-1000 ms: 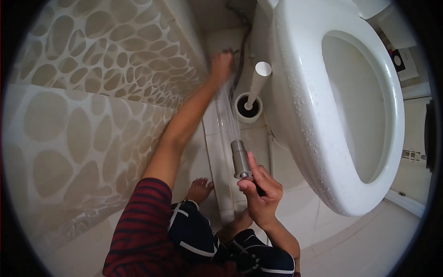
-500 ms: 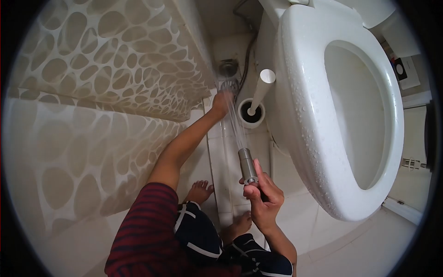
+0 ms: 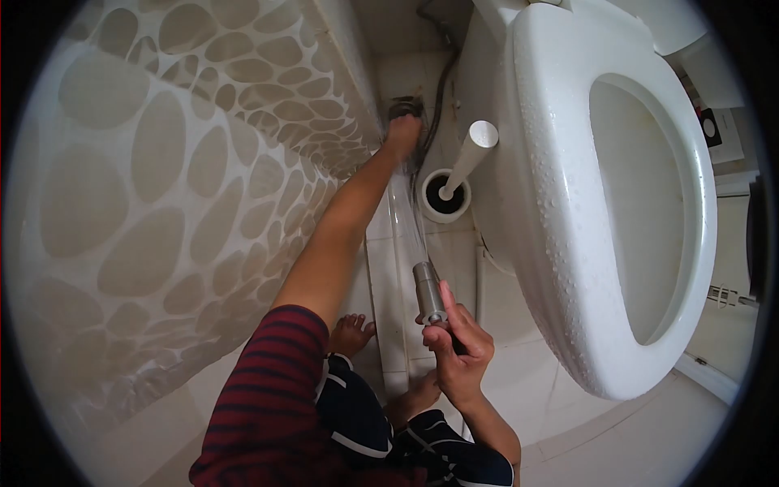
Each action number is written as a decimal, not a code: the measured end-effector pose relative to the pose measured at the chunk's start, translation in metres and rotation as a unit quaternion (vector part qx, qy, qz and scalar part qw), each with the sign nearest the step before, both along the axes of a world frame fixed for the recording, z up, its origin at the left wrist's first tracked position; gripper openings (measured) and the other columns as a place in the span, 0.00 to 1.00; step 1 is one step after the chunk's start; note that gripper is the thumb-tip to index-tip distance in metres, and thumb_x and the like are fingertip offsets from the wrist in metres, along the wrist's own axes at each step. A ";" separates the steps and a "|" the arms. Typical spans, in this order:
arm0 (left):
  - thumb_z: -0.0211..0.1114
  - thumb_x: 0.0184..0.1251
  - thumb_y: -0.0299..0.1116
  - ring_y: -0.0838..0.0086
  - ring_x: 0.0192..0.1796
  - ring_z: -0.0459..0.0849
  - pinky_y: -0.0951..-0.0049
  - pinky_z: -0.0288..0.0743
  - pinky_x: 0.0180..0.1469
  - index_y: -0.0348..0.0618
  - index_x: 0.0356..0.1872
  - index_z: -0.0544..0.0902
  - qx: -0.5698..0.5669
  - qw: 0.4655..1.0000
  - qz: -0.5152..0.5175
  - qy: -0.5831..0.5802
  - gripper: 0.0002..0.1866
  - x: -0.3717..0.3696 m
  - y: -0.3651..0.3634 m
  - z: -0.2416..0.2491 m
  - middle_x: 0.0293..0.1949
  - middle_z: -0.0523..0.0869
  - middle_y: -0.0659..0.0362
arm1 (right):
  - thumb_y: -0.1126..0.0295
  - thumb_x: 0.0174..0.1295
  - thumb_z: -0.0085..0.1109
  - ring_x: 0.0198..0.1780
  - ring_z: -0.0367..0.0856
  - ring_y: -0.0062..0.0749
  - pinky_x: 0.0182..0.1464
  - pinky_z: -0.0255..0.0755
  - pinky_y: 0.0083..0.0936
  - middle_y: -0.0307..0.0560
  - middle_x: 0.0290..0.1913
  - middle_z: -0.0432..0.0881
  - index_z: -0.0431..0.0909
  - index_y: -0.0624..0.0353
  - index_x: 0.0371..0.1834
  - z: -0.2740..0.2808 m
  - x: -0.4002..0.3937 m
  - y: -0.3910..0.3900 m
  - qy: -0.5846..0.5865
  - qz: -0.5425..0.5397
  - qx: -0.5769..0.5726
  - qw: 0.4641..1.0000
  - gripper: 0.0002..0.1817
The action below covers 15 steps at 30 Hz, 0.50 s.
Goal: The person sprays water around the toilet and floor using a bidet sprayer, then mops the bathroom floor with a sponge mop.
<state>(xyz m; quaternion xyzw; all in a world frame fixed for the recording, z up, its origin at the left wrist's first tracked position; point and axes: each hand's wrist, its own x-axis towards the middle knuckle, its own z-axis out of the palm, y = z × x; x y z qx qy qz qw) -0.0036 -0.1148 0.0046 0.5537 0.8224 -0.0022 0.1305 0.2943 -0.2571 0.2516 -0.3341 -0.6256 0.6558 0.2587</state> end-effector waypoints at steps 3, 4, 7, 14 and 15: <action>0.52 0.52 0.25 0.58 0.41 0.78 0.60 0.73 0.40 0.39 0.38 0.75 0.169 0.979 0.113 0.021 0.11 -0.008 0.007 -0.033 0.37 0.77 0.47 | 0.77 0.49 0.61 0.29 0.74 0.22 0.34 0.67 0.13 0.48 0.29 0.76 0.69 0.67 0.53 -0.002 0.002 0.001 -0.005 0.001 -0.006 1.000 0.25; 0.53 0.53 0.26 0.59 0.39 0.79 0.62 0.74 0.40 0.39 0.38 0.76 0.264 0.944 0.196 0.024 0.11 -0.012 0.015 -0.043 0.37 0.77 0.47 | 0.77 0.49 0.61 0.29 0.75 0.22 0.34 0.67 0.13 0.48 0.29 0.76 0.68 0.67 0.53 -0.002 0.002 -0.001 -0.007 0.000 -0.010 1.000 0.25; 0.53 0.54 0.26 0.59 0.39 0.79 0.64 0.74 0.41 0.38 0.42 0.75 0.262 0.916 0.301 0.040 0.13 -0.020 0.024 -0.042 0.39 0.76 0.47 | 0.76 0.48 0.62 0.29 0.74 0.22 0.34 0.67 0.13 0.48 0.29 0.76 0.69 0.67 0.53 0.001 0.001 -0.002 -0.005 -0.005 -0.007 1.000 0.26; 0.54 0.51 0.26 0.54 0.47 0.74 0.60 0.72 0.46 0.37 0.53 0.66 -0.036 0.965 0.218 -0.141 0.24 0.009 -0.013 0.002 0.47 0.73 0.46 | 0.74 0.50 0.61 0.31 0.76 0.23 0.35 0.68 0.15 0.48 0.30 0.77 0.69 0.66 0.53 0.002 0.001 0.001 -0.039 -0.032 -0.024 0.998 0.24; 0.54 0.51 0.25 0.53 0.48 0.73 0.59 0.72 0.46 0.38 0.53 0.66 -0.031 0.976 0.183 -0.110 0.24 0.022 -0.022 0.004 0.47 0.72 0.46 | 0.73 0.51 0.61 0.31 0.76 0.23 0.35 0.68 0.15 0.48 0.30 0.77 0.69 0.65 0.53 0.002 -0.001 0.002 -0.054 -0.048 -0.039 0.997 0.24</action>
